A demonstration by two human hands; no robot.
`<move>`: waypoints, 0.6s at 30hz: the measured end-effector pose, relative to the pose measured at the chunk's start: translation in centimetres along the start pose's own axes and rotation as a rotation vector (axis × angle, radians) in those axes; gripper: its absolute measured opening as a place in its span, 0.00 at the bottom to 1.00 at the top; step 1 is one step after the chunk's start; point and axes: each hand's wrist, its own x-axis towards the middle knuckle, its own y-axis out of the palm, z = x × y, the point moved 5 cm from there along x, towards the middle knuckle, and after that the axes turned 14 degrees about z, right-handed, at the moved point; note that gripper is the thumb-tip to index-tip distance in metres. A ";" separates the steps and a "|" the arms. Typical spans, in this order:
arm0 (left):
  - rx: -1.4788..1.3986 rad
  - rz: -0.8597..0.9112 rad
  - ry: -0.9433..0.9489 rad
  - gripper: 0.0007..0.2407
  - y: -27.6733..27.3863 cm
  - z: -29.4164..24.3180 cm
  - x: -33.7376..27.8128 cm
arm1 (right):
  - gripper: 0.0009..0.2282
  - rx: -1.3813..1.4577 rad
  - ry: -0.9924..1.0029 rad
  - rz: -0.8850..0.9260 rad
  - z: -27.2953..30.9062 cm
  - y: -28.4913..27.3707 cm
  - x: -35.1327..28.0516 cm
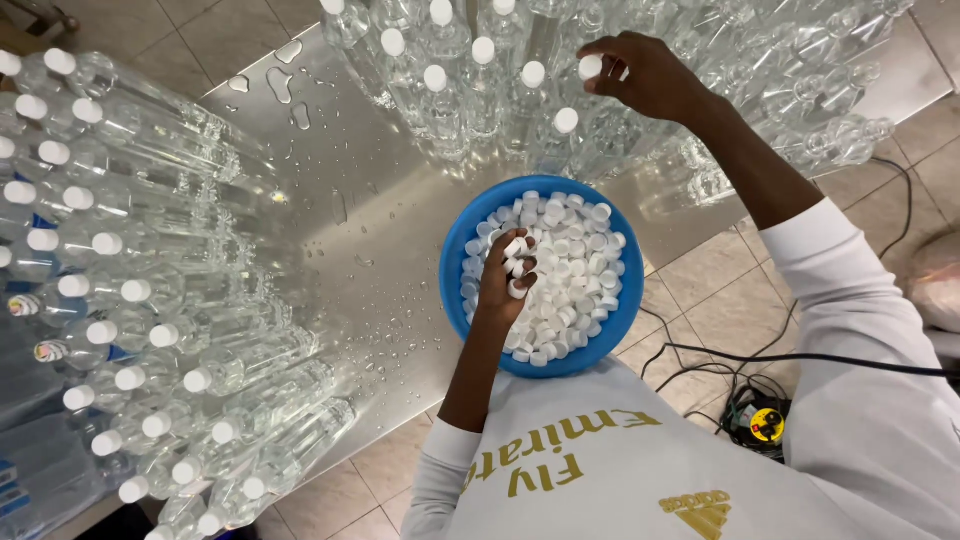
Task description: Placing plastic caps onto the tops of water bottles
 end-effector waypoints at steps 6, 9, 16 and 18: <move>-0.005 -0.003 0.010 0.09 -0.3 -0.1 0.2 | 0.10 0.125 0.059 0.089 -1.3 -0.3 1.7; -0.024 0.047 0.019 0.10 -0.4 0.2 0.7 | 0.15 0.282 0.319 0.251 -1.1 -0.5 2.8; 0.021 0.038 -0.019 0.10 2.4 -0.6 0.5 | 0.11 0.309 0.213 0.254 -4.3 0.3 3.0; 0.235 0.141 -0.053 0.09 4.7 -1.5 -0.5 | 0.15 0.351 0.109 0.320 -7.9 2.8 3.9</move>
